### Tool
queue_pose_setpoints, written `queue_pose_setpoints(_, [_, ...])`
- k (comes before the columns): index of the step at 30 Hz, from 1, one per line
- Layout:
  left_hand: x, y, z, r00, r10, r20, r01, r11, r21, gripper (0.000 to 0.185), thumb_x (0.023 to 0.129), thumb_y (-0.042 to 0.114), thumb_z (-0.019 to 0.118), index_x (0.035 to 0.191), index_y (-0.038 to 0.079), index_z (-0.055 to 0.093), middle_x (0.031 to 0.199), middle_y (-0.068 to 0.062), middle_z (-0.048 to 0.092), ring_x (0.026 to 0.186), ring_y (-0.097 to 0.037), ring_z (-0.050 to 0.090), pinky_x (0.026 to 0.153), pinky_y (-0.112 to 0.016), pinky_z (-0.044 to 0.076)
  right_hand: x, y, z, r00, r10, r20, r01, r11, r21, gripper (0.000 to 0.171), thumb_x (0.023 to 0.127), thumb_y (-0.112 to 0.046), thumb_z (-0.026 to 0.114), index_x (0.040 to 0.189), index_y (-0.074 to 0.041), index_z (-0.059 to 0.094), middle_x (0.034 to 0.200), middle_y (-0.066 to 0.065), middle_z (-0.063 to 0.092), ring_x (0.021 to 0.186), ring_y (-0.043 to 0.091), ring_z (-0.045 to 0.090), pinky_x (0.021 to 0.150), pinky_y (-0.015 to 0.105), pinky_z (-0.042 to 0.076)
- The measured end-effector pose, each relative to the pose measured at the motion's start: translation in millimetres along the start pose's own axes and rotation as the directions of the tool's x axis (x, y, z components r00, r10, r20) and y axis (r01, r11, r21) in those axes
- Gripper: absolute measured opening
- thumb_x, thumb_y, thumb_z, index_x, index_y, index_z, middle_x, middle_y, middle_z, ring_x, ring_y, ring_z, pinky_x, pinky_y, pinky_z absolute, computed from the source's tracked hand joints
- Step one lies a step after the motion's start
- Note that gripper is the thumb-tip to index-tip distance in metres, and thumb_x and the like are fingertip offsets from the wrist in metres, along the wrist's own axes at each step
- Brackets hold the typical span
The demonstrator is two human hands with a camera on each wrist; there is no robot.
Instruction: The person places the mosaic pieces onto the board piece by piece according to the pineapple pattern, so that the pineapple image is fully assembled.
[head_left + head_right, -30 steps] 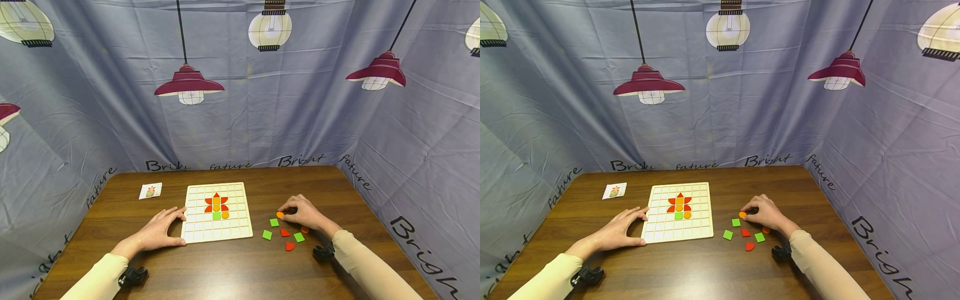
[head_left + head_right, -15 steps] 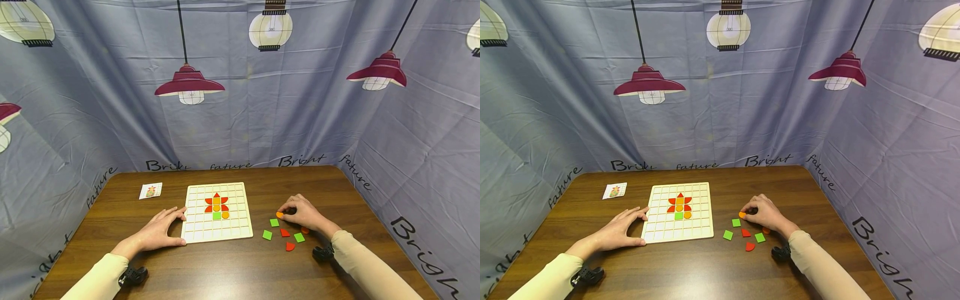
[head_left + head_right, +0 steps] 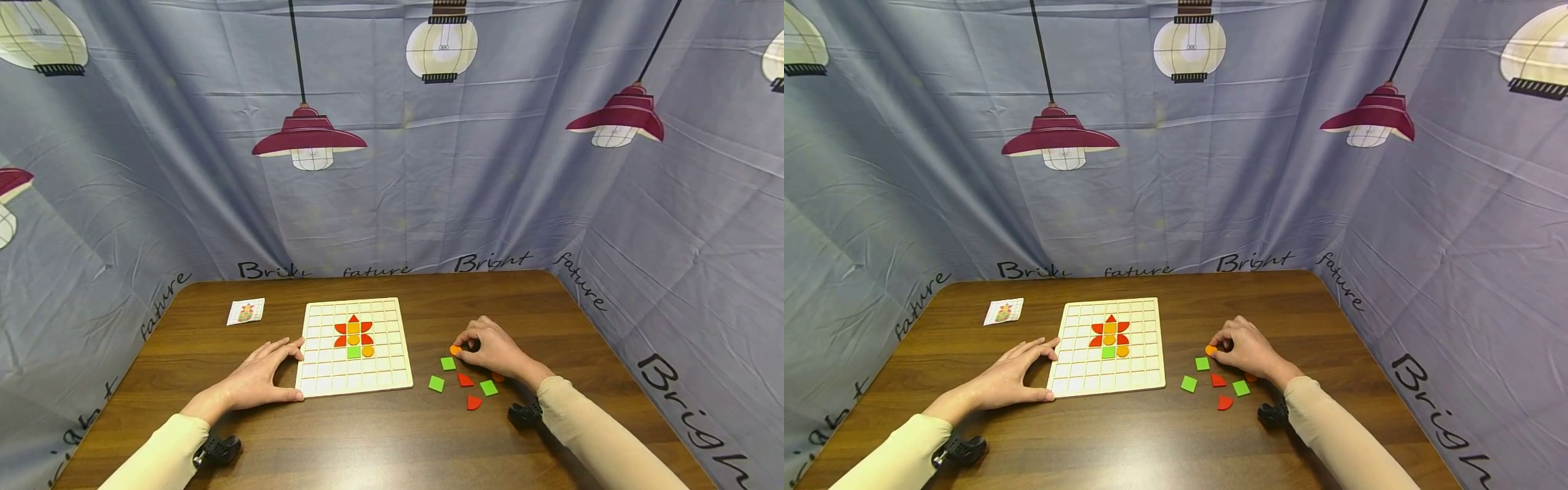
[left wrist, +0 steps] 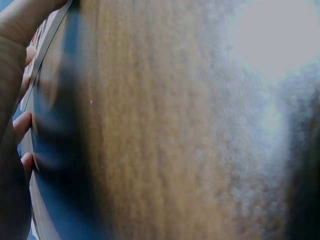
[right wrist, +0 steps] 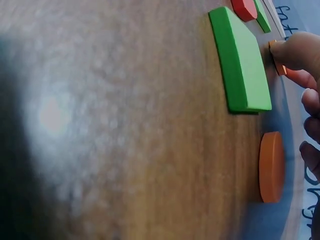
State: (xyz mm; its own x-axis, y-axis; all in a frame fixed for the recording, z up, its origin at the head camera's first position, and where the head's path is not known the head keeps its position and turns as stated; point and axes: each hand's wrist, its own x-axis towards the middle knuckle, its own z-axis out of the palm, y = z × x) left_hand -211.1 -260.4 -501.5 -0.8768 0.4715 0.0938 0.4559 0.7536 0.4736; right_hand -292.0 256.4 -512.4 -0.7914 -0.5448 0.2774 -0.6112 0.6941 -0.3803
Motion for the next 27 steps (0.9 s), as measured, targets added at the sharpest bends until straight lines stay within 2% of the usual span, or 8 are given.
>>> queue_pose_setpoints(5, [0.3, 0.0, -0.1, 1.0, -0.001, 0.003, 0.001, 1.0, 0.004, 0.062, 0.078, 0.063, 0.08, 0.121, 0.024, 0.058, 0.16, -0.009, 0.041, 0.146, -0.044, 0.033, 0.117, -0.068, 0.019, 4, -5, 1, 1.0, 0.019, -0.02, -0.019, 1.0, 0.002, 0.013, 0.084, -0.029, 0.085, 0.095, -0.032, 0.077, 0.081, -0.018, 0.056, 0.082, 0.007, 0.043, 0.069, 0.027, 0.039])
queue_pose_setpoints(10, [-0.1, -0.9, 0.2, 1.0, -0.002, 0.001, 0.002, 1.0, 0.008, 0.061, 0.078, 0.064, 0.08, 0.12, 0.025, 0.057, 0.161, -0.009, 0.041, 0.146, -0.044, 0.034, 0.117, -0.069, 0.02, 22, -20, 5, 1.0, 0.012, -0.024, -0.011, 1.0, 0.018, 0.013, 0.085, -0.031, 0.084, 0.096, -0.033, 0.077, 0.082, -0.017, 0.054, 0.083, 0.008, 0.043, 0.069, 0.029, 0.039])
queue_pose_setpoints(15, [-0.6, -1.2, 0.4, 1.0, -0.005, 0.003, 0.005, 1.0, 0.009, 0.061, 0.078, 0.065, 0.079, 0.119, 0.025, 0.057, 0.161, -0.008, 0.041, 0.146, -0.044, 0.034, 0.117, -0.069, 0.02, 49, -47, 15, 1.0, -0.023, -0.002, 0.023, 0.999, 0.047, 0.012, 0.087, -0.037, 0.082, 0.097, -0.033, 0.076, 0.081, -0.015, 0.054, 0.084, 0.01, 0.044, 0.071, 0.029, 0.038])
queue_pose_setpoints(21, [0.0, 0.4, -0.2, 1.0, -0.006, 0.007, 0.006, 1.0, 0.001, 0.062, 0.078, 0.063, 0.08, 0.12, 0.024, 0.057, 0.16, -0.008, 0.041, 0.146, -0.044, 0.033, 0.117, -0.069, 0.019, 79, -84, 36, 0.993, -0.12, -0.007, 0.12, 0.99, 0.077, 0.014, 0.086, -0.035, 0.082, 0.096, -0.027, 0.077, 0.081, -0.013, 0.056, 0.081, 0.01, 0.042, 0.074, 0.031, 0.037])
queue_pose_setpoints(27, [0.4, 0.4, -0.1, 1.0, -0.01, 0.012, 0.01, 1.0, -0.002, 0.063, 0.078, 0.064, 0.08, 0.121, 0.024, 0.058, 0.16, -0.008, 0.041, 0.147, -0.044, 0.032, 0.118, -0.068, 0.018, 102, -117, 59, 0.986, -0.165, 0.019, 0.164, 0.986, 0.027, 0.013, 0.086, -0.038, 0.08, 0.092, -0.027, 0.077, 0.084, -0.017, 0.058, 0.087, 0.007, 0.045, 0.08, 0.029, 0.038])
